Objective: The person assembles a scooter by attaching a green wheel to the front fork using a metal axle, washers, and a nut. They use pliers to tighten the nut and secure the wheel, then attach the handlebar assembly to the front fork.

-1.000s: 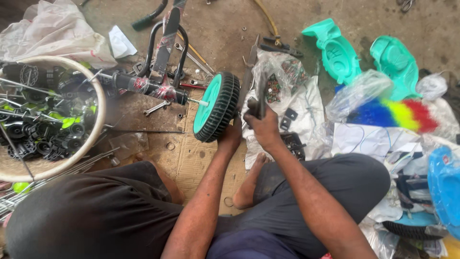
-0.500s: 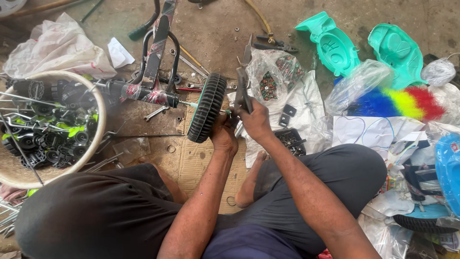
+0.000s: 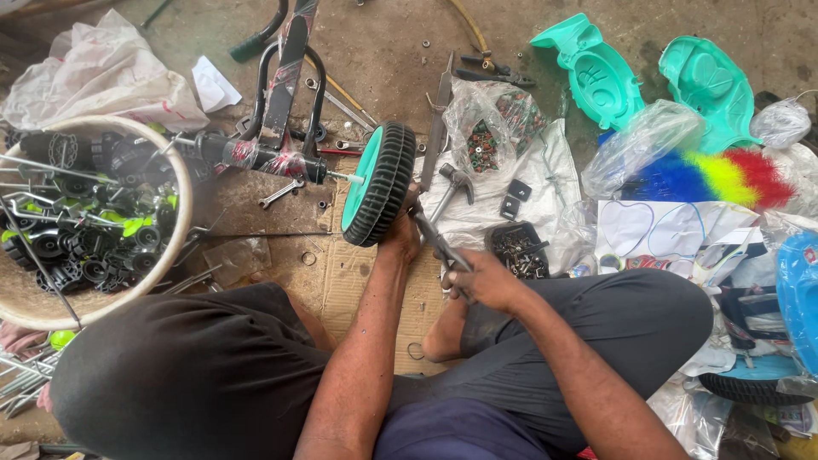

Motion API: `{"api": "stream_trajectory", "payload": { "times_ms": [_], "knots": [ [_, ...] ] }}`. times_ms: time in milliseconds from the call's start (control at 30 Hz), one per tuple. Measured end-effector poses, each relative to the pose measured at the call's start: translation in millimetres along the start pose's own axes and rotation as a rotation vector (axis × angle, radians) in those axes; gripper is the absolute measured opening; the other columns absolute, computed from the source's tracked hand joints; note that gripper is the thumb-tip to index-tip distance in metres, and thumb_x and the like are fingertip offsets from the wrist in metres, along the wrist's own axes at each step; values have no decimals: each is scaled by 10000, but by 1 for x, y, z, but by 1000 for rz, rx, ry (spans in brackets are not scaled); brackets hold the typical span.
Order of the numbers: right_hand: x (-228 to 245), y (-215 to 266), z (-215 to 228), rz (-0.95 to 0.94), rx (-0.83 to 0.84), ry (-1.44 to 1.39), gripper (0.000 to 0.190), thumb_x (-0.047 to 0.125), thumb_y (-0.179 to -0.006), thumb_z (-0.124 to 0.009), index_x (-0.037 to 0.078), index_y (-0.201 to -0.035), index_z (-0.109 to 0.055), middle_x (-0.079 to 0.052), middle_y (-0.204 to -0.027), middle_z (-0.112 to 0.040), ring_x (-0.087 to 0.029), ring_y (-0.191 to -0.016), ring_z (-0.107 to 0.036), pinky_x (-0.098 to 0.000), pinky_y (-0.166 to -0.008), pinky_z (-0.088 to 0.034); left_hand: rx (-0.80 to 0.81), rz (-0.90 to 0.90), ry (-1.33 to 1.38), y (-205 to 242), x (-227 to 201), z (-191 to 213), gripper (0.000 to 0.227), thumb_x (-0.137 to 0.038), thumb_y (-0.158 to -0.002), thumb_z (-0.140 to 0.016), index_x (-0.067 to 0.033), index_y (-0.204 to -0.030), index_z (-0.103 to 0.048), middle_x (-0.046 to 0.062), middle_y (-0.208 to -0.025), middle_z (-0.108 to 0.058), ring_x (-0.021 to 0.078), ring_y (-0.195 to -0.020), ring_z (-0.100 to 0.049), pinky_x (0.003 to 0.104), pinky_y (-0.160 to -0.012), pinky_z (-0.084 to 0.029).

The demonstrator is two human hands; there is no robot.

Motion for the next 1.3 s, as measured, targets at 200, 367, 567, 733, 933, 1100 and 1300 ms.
{"api": "stream_trajectory", "payload": {
  "times_ms": [200,367,567,733,933,1100,1300],
  "knots": [
    [-13,-9,-4,-65,-111,106,532,152,-953,-643,85,-1455,-478,-95,-965,-723,-151,-850,-692,-335,-780,-565,-57,51,34,-8,17,6,255,-27,-841,-770,-122,-1051,-658,-11,-896,-677,119,-749,-556,270,-715,-472],
    [-8,-14,6,54,-188,239,530,170,-947,-648,87,-1458,-536,-141,-1078,-732,-229,-994,-706,-385,-908,-547,-51,100,63,-6,19,4,234,-59,-877,-754,-126,-1080,-659,-5,-917,-691,102,-777,-580,264,-712,-477],
    [-1,-16,14,193,-281,478,529,200,-956,-622,123,-1469,-523,-153,-1243,-686,-298,-1186,-647,-422,-1036,-486,26,33,57,-3,16,0,226,-79,-897,-771,-86,-1092,-656,42,-918,-686,146,-727,-594,298,-678,-506],
    [4,-15,18,208,-308,625,548,228,-987,-579,177,-1521,-465,-145,-1238,-656,-308,-1184,-624,-445,-1062,-472,36,41,84,-1,14,-2,281,-106,-872,-786,-72,-1119,-656,65,-955,-697,174,-752,-634,329,-693,-544],
    [13,-14,22,165,-305,640,558,229,-980,-571,259,-1526,-461,-97,-1137,-638,-267,-1097,-647,-441,-1003,-507,30,60,72,1,11,-3,304,-101,-881,-784,-65,-1146,-640,75,-975,-702,182,-772,-648,335,-734,-562],
    [24,-12,22,76,-288,633,508,263,-989,-576,262,-1492,-508,-80,-1050,-657,-232,-998,-665,-429,-937,-524,53,47,56,8,2,-8,301,-105,-874,-792,-66,-1131,-640,66,-964,-695,177,-781,-651,335,-733,-565],
    [27,-19,28,-138,-163,391,314,308,-1011,-566,91,-1219,-655,-94,-841,-679,-240,-778,-704,-447,-767,-582,78,34,18,15,-9,-12,277,-127,-866,-801,-68,-1089,-648,62,-932,-692,183,-772,-653,336,-702,-556]
  ]
}}
Point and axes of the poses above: each hand's wrist, its own y-axis away from the middle knuckle, its own z-axis out of the back of the hand, x = y × z, the point moved 3 cm from there along -y, towards the middle knuckle
